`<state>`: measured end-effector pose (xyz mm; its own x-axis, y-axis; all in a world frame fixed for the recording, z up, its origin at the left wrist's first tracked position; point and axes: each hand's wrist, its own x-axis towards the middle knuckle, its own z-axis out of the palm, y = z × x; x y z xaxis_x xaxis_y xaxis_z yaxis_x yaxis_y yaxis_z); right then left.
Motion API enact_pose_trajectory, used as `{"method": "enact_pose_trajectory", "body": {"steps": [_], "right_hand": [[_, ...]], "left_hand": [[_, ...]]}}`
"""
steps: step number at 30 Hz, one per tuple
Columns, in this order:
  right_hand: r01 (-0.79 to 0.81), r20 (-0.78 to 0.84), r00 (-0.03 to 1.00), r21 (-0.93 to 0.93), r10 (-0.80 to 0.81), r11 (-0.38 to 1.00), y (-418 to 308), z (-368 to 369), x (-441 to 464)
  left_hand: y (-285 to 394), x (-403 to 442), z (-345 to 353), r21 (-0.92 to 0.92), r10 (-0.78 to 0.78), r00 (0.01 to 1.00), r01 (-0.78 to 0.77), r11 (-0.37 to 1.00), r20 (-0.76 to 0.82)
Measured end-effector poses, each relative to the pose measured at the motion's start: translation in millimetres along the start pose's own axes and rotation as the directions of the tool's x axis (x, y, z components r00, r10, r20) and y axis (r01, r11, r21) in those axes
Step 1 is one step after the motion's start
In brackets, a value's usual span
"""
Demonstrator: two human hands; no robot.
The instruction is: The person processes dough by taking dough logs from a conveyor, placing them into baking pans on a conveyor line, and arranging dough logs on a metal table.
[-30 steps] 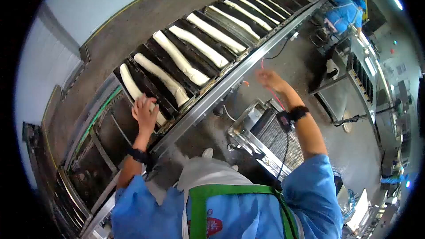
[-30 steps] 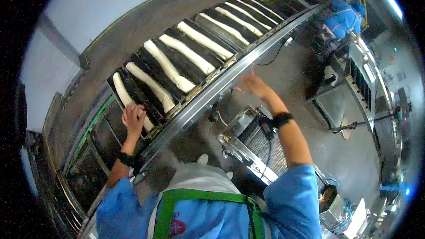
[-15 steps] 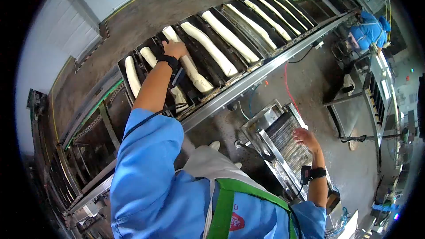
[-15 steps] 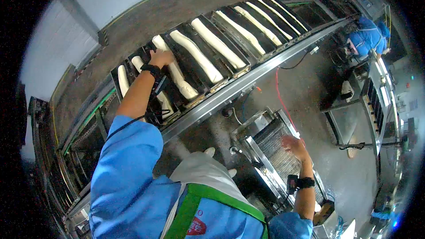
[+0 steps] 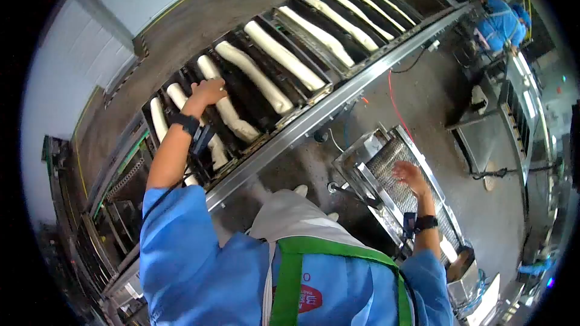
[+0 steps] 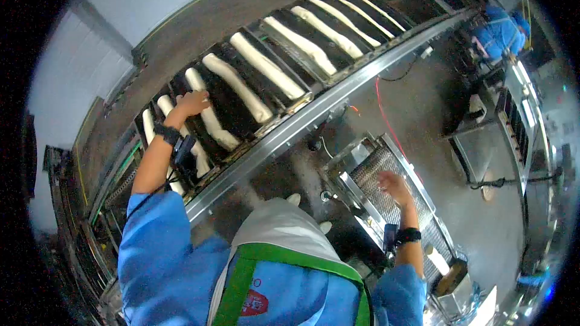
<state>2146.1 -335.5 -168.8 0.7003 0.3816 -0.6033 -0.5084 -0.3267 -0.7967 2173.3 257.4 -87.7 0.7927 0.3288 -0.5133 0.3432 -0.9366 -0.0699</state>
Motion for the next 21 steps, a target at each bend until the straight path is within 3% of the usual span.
{"method": "enact_pose_trajectory", "body": {"steps": [1,3,5,7,9,10,12,13,15,16,18,20,21], "right_hand": [[0.022,0.0,1.0,0.019,-0.022,1.0,-2.9,-1.8,1.6],[0.011,0.008,1.0,-0.029,-0.011,1.0,1.2,-8.8,7.1],[0.013,-0.004,1.0,-0.08,-0.013,0.997,-1.8,-16.2,0.3],[-0.03,-0.012,0.999,0.022,0.03,0.999,-9.5,-21.4,-10.5],[-0.017,-0.123,0.992,0.024,0.02,1.0,-6.6,-32.7,-22.9],[-0.048,-0.199,0.979,-0.076,0.032,0.996,-0.6,-42.3,-31.1],[-0.178,-0.356,0.933,-0.321,0.056,0.93,-6.6,-49.1,-57.7],[-0.201,-0.431,0.9,-0.28,0.065,0.939,4.5,-55.9,-69.5],[-0.393,-0.612,0.781,-0.638,-0.126,0.662,41.0,-63.8,-91.8],[-0.444,-0.704,0.706,-0.529,-0.082,0.723,53.5,-62.8,-102.1],[-0.414,-0.703,0.703,-0.529,-0.109,0.741,92.1,-65.1,-114.6],[-0.507,-0.763,0.647,-0.421,0.008,0.752,81.9,-50.9,-153.8],[-0.462,-0.779,0.618,-0.473,-0.11,0.75,77.5,-48.7,-162.6]], "left_hand": [[13.1,-0.7,-3.1,0.021,0.011,0.999,-0.01,1.0,-0.049],[43.2,-11.8,-12.8,-0.024,0.175,0.964,-0.184,0.983,-0.202],[71.2,-4.7,-8.7,0.019,0.396,0.844,-0.418,0.908,-0.36],[112.8,2.8,-23.3,-0.156,0.575,0.786,-0.612,0.775,-0.229],[154.5,4.5,-29.0,-0.128,0.683,0.702,-0.71,0.692,-0.203],[176.6,5.3,-29.1,-0.103,0.727,0.637,-0.766,0.635,-0.255],[220.8,7.1,-36.4,-0.126,0.804,0.556,-0.831,0.541,-0.211],[245.2,0.0,-41.8,-0.095,0.829,0.522,-0.852,0.514,-0.198],[288.1,8.3,-38.1,-0.121,0.905,0.4,-0.915,0.385,-0.146],[310.4,10.4,-36.9,-0.166,0.927,0.359,-0.926,0.339,-0.11],[348.3,27.0,-23.5,-0.206,0.971,0.229,-0.955,0.212,-0.063],[376.3,-11.1,-26.1,-0.209,0.986,0.163,-0.965,0.156,-0.017],[394.5,-17.0,-22.4,-0.204,0.995,0.098,-0.974,0.099,0.012]]}}
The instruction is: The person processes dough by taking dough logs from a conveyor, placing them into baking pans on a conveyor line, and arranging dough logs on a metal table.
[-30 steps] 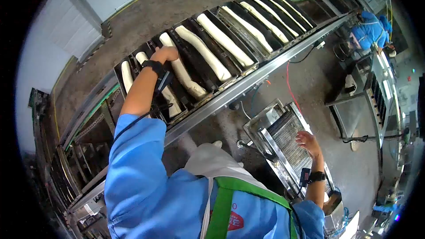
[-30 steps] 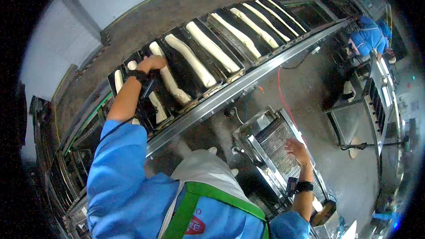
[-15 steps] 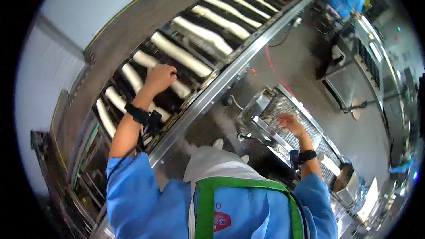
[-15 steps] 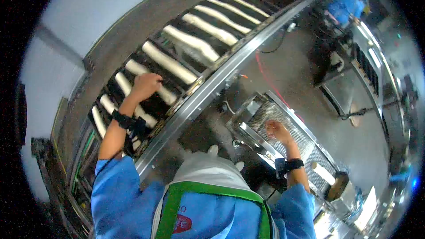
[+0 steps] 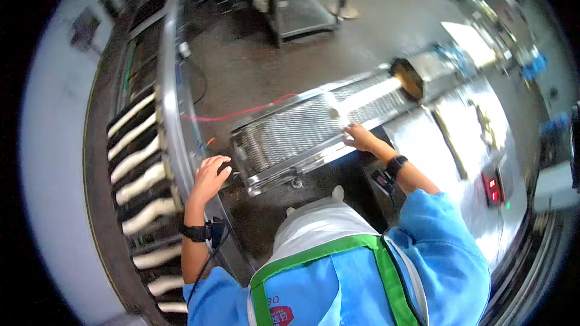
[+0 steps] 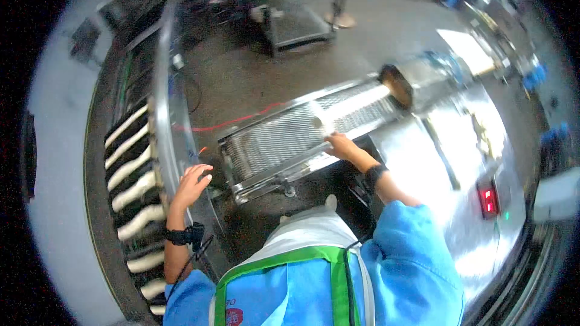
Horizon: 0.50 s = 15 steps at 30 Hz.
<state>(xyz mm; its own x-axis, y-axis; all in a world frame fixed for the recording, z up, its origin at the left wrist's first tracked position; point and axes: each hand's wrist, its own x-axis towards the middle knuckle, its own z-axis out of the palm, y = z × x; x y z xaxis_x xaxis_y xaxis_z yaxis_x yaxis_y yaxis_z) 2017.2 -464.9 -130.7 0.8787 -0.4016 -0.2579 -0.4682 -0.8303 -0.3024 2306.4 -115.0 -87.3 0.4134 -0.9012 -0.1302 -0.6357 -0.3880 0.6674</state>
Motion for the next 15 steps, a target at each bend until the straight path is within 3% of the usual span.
{"method": "enact_pose_trajectory", "body": {"steps": [2,3,5,7,8,10,11,13,14,15], "right_hand": [[-0.024,0.008,1.0,-0.007,0.024,1.0,-2.1,-7.8,-4.3],[-0.125,0.018,0.992,-0.066,0.126,0.99,-16.5,-14.7,-2.8],[-0.126,-0.033,0.992,-0.242,0.122,0.962,-23.6,-31.0,-1.0],[-0.001,-0.142,0.988,-0.441,-0.068,0.898,-9.9,-17.6,23.6],[0.015,-0.087,0.994,-0.461,-0.062,0.888,-19.5,-33.5,28.1],[0.122,-0.28,0.919,-0.466,-0.277,0.876,4.5,-3.4,61.6],[0.113,-0.295,0.918,-0.447,-0.266,0.887,3.3,-4.0,73.7],[0.156,0.047,0.988,-0.326,-0.148,0.932,-1.4,-10.8,88.5],[0.144,0.04,0.99,-0.306,-0.138,0.941,-2.4,-12.5,94.1],[0.183,-0.013,0.982,-0.207,-0.19,0.961,-1.8,-13.3,96.1]], "left_hand": [[14.2,27.8,15.7,-0.057,0.021,0.997,-0.017,0.998,0.07],[15.3,38.8,29.1,-0.091,0.114,0.991,-0.107,0.99,0.067],[65.4,50.5,35.5,-0.09,0.121,0.985,-0.11,0.99,0.125],[96.4,57.1,47.4,-0.121,0.096,0.985,-0.08,0.99,0.141],[102.7,62.1,56.8,-0.138,0.123,0.984,-0.104,0.985,0.132],[114.8,69.0,69.7,-0.159,0.111,0.975,-0.081,0.984,0.195],[116.1,71.9,77.7,-0.163,0.113,0.97,-0.079,0.984,0.216],[141.5,67.9,82.1,-0.141,0.099,0.97,-0.069,0.988,0.223],[156.9,67.4,79.6,-0.149,-0.019,0.96,0.062,0.987,0.278],[160.6,70.0,81.3,-0.144,-0.036,0.953,0.083,0.986,0.3]]}}
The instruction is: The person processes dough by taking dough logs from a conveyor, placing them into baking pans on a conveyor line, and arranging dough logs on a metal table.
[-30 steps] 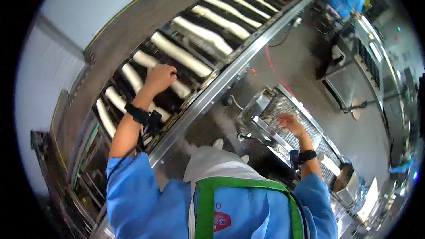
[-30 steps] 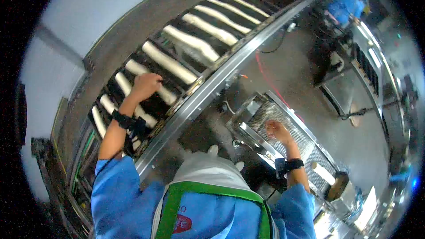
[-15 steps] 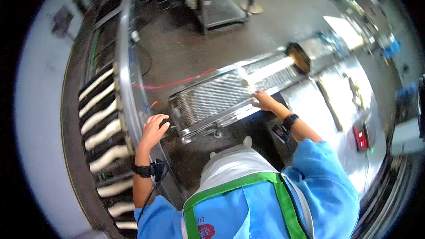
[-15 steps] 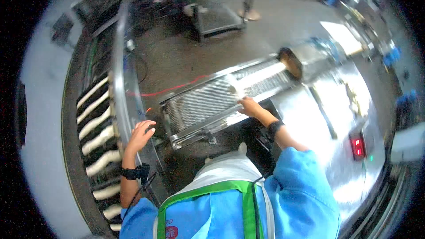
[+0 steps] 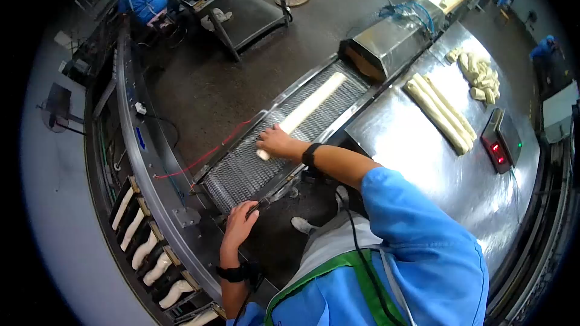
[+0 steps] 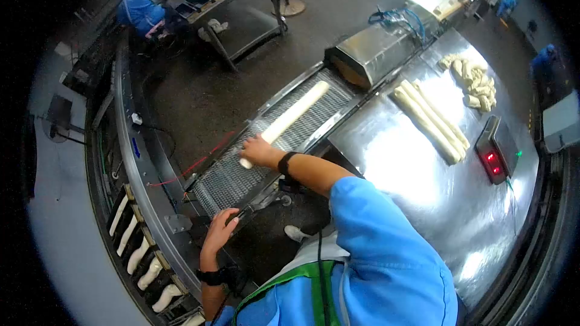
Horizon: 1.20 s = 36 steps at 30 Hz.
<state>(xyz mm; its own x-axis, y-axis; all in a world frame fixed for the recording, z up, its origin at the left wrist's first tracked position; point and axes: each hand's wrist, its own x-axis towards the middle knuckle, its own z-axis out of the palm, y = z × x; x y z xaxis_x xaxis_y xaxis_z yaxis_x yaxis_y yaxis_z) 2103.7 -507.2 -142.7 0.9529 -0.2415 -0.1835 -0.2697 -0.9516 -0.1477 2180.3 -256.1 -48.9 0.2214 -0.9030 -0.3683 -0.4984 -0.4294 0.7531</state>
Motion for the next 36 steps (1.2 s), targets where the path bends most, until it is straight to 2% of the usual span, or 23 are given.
{"method": "enact_pose_trajectory", "body": {"steps": [2,4,6,8,9,11,13,14,16,17,18,19,20,21,22,25,26,27,30,32,33,35,36], "right_hand": [[0.039,-0.14,0.99,0.273,-0.001,0.961,2.1,-7.9,-3.2],[0.026,-0.22,0.968,0.565,0.12,0.825,25.1,-45.7,-12.0],[0.055,-0.405,0.879,0.61,0.252,0.791,65.3,-103.9,-49.1],[0.152,-0.646,0.692,0.566,0.322,0.81,101.2,-150.4,-108.4],[0.131,-0.663,0.679,0.532,0.315,0.837,113.8,-171.1,-145.5],[0.052,-0.718,0.539,0.549,0.44,0.834,122.0,-182.3,-224.8],[-0.156,-0.594,0.513,0.646,0.62,0.747,122.5,-178.2,-303.8],[-0.266,-0.458,0.455,0.748,0.763,0.608,102.9,-188.2,-340.0],[-0.425,-0.461,0.323,0.71,0.827,0.562,92.6,-157.0,-406.9],[-0.424,-0.47,0.236,0.738,0.85,0.526,89.1,-133.3,-435.6],[-0.623,-0.411,0.171,0.659,0.896,0.421,91.0,-92.0,-470.9],[-0.77,-0.263,0.124,0.583,0.957,0.26,89.6,-52.1,-502.6],[-0.836,-0.01,0.032,0.548,0.999,0.033,79.4,-34.6,-521.1],[-0.792,-0.071,0.011,0.609,0.997,0.051,76.8,-1.0,-542.0],[-0.826,-0.145,-0.037,0.562,0.989,0.052,68.2,3.9,-547.4],[-0.815,-0.067,-0.078,0.579,0.995,-0.025,68.3,11.0,-562.0],[-0.752,-0.196,-0.096,0.657,0.976,0.058,69.7,14.9,-561.4],[-0.748,-0.194,-0.102,0.661,0.976,0.053,71.5,14.6,-563.0],[-0.774,-0.118,-0.025,0.631,0.993,0.055,84.8,14.9,-565.5],[-0.796,-0.3,0.082,0.554,0.95,0.243,93.0,22.1,-566.9],[-0.797,-0.291,0.088,0.553,0.953,0.242,96.1,20.1,-565.4],[-0.907,-0.196,-0.002,0.413,0.981,0.081,101.3,1.7,-549.6],[-0.971,-0.15,-0.127,0.222,0.981,-0.092,100.5,-19.7,-534.0]], "left_hand": [[1.6,1.8,0.6,0.006,-0.02,0.998,0.02,1.0,0.057],[6.8,11.9,-2.5,0.026,0.026,0.998,-0.028,0.999,0.057],[26.1,29.3,-6.8,0.039,0.029,0.994,-0.033,0.999,0.105],[39.9,45.7,-7.1,0.084,0.063,0.988,-0.076,0.994,0.139],[48.9,55.1,-4.0,0.094,0.093,0.982,-0.109,0.99,0.163],[62.9,65.6,5.2,0.103,0.136,0.975,-0.156,0.982,0.176],[75.4,83.9,12.8,0.093,0.208,0.956,-0.231,0.968,0.207],[83.6,93.1,17.1,0.076,0.253,0.942,-0.276,0.958,0.222],[100.6,107.1,27.5,0.077,0.299,0.915,-0.33,0.941,0.272],[109.7,113.3,32.2,0.074,0.324,0.898,-0.36,0.93,0.296],[122.2,117.7,38.4,0.035,0.376,0.874,-0.406,0.913,0.308],[129.0,122.9,44.5,0.047,0.381,0.867,-0.416,0.908,0.32],[133.9,129.7,51.9,0.07,0.401,0.844,-0.452,0.889,0.356],[140.9,133.7,57.4,0.092,0.417,0.821,-0.485,0.87,0.39],[153.7,132.1,60.9,0.105,0.394,0.827,-0.468,0.877,0.402],[168.5,139.6,71.9,0.062,0.487,0.768,-0.558,0.828,0.416],[172.8,139.1,73.8,0.088,0.452,0.785,-0.532,0.842,0.423],[176.5,138.6,75.2,0.092,0.452,0.783,-0.535,0.84,0.428],[180.2,134.6,75.7,0.125,0.428,0.795,-0.522,0.843,0.43],[170.1,135.0,73.6,0.123,0.402,0.812,-0.491,0.862,0.424],[164.2,133.9,72.2,0.118,0.381,0.823,-0.466,0.877,0.421],[154.5,128.1,66.8,0.143,0.353,0.841,-0.442,0.886,0.41],[150.4,124.2,64.9,0.17,0.333,0.856,-0.425,0.889,0.395]]}}
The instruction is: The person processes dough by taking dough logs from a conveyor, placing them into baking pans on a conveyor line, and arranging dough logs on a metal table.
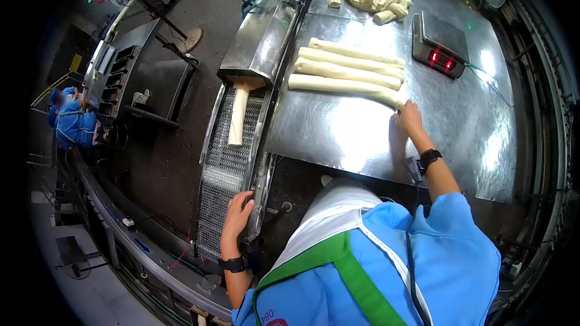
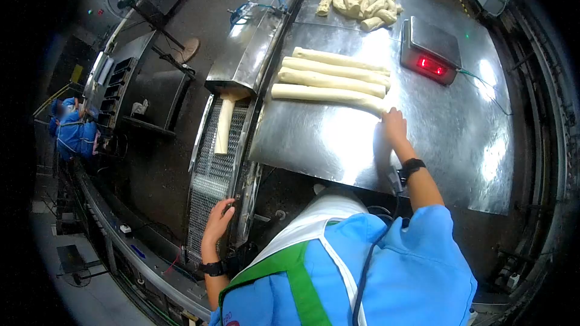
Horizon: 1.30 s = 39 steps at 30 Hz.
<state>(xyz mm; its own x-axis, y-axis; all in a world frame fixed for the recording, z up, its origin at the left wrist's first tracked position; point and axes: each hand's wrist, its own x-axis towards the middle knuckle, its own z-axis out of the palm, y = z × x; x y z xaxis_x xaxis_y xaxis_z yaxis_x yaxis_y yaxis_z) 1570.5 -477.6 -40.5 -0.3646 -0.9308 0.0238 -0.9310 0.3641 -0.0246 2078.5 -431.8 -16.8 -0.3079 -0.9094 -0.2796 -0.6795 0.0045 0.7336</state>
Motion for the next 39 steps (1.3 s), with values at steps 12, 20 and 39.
{"method": "enact_pose_trajectory", "body": {"steps": [12,20,39], "right_hand": [[0.744,0.102,0.656,0.075,-0.748,0.664,-183.1,48.8,49.4],[0.528,0.107,0.835,0.123,-0.54,0.84,-199.7,52.5,91.8],[0.38,0.09,0.918,0.074,-0.385,0.922,-1.4,55.1,85.1]], "left_hand": [[-0.3,-21.8,4.7,-0.046,-0.1,0.993,0.097,0.994,-0.064],[-32.2,-13.7,14.3,-0.101,-0.112,0.979,0.095,0.99,-0.17],[-90.2,38.1,18.5,0.193,-0.285,0.669,0.546,0.815,-0.687]]}}
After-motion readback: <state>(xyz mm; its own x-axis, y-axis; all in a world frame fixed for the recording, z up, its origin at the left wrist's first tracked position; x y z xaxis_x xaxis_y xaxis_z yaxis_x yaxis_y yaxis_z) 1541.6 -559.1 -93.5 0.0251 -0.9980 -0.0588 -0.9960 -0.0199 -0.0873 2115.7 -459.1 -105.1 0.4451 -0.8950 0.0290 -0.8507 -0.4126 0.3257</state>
